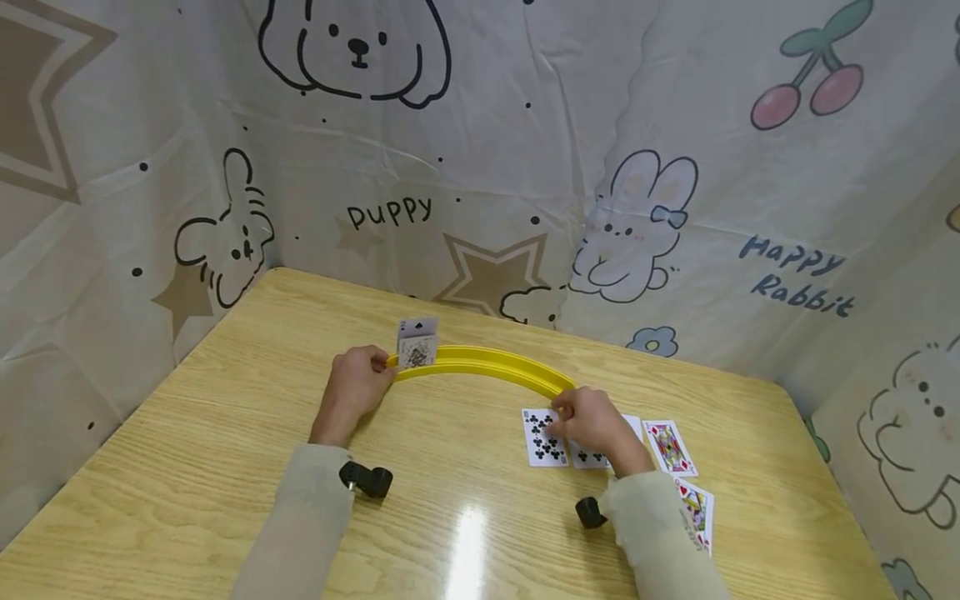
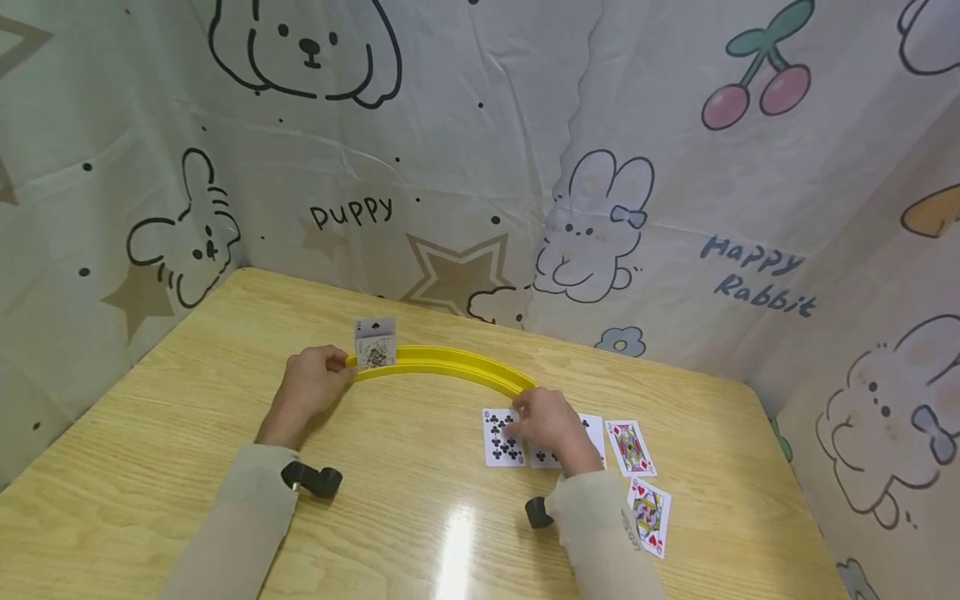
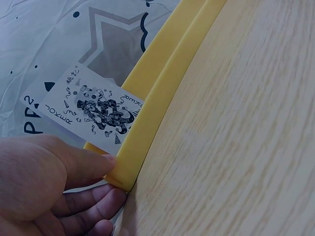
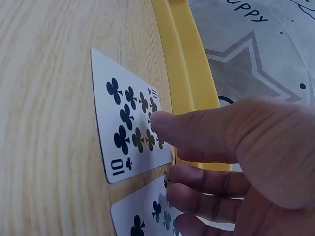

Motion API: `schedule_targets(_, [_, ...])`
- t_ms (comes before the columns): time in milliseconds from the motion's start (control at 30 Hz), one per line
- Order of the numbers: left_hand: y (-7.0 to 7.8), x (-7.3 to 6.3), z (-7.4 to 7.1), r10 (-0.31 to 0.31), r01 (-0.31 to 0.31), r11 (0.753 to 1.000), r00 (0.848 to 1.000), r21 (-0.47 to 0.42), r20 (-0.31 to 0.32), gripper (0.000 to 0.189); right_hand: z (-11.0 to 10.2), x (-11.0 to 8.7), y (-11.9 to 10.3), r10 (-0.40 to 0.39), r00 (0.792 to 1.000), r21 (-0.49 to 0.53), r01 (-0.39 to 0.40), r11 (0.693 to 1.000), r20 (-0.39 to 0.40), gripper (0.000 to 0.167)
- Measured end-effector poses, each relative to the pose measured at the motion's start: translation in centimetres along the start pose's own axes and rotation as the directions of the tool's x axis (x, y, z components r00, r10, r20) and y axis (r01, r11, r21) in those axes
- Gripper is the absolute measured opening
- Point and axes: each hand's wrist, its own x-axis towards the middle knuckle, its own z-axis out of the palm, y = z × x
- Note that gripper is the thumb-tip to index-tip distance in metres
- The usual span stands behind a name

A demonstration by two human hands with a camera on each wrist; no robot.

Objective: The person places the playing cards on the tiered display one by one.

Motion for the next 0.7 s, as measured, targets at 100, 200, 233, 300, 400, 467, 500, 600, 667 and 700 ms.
schedule_targets(100, [0.02, -0.06, 0.01, 0.0, 0.0, 1.0, 1.0, -0.003, -0.001, 0.026, 0.09, 0.18, -0.02, 0.022, 1.0, 0.006, -0.022, 1.0, 0.011, 0.037])
schedule_targets(200, [0.04, -0.1, 0.02, 0.004, -0.004, 1.0, 1.0, -0.005, -0.01, 0.026, 0.14, 0.42, -0.09, 0.044, 0.999, 0.004, -0.044, 0.999, 0.025, 0.039])
schedule_targets(233, [0.03, -0.14, 0.05, 0.003, -0.003, 1.0, 1.0, -0.005, -0.01, 0.027, 0.18, 0.46, -0.1, 0.051, 0.998, 0.0, -0.051, 0.999, 0.03, 0.039])
schedule_targets(300, [0.02, -0.19, 0.11, 0.003, -0.003, 1.0, 1.0, -0.003, -0.01, 0.027, 0.24, 0.5, -0.14, 0.064, 0.997, -0.007, -0.064, 0.998, 0.039, 0.039])
schedule_targets(400, [0.01, -0.2, 0.1, 0.008, -0.008, 1.0, 1.0, 0.0, -0.008, 0.028, 0.26, 0.52, -0.21, 0.071, 0.996, -0.014, -0.07, 0.997, 0.045, 0.038])
schedule_targets(467, [0.0, -0.18, 0.07, 0.013, -0.013, 1.0, 1.0, -0.001, -0.011, 0.028, 0.24, 0.55, -0.26, 0.072, 0.996, -0.016, -0.072, 0.997, 0.044, 0.037])
schedule_targets(500, [-0.03, -0.16, 0.06, 0.016, -0.016, 1.0, 1.0, -0.001, -0.014, 0.027, 0.24, 0.59, -0.27, 0.075, 0.996, -0.016, -0.074, 0.997, 0.043, 0.037])
schedule_targets(600, [-0.02, -0.11, 0.05, 0.013, -0.013, 1.0, 1.0, -0.003, -0.021, 0.027, 0.25, 0.71, -0.3, 0.079, 0.996, -0.021, -0.079, 0.997, 0.04, 0.036])
schedule_targets(667, [-0.03, -0.12, 0.06, 0.012, -0.012, 1.0, 1.0, 0.0, -0.02, 0.027, 0.29, 0.76, -0.3, 0.085, 0.996, -0.024, -0.084, 0.996, 0.04, 0.035])
schedule_targets(700, [-0.05, -0.12, 0.06, 0.01, -0.01, 1.0, 1.0, 0.002, -0.02, 0.027, 0.33, 0.77, -0.29, 0.087, 0.995, -0.024, -0.086, 0.996, 0.04, 0.035])
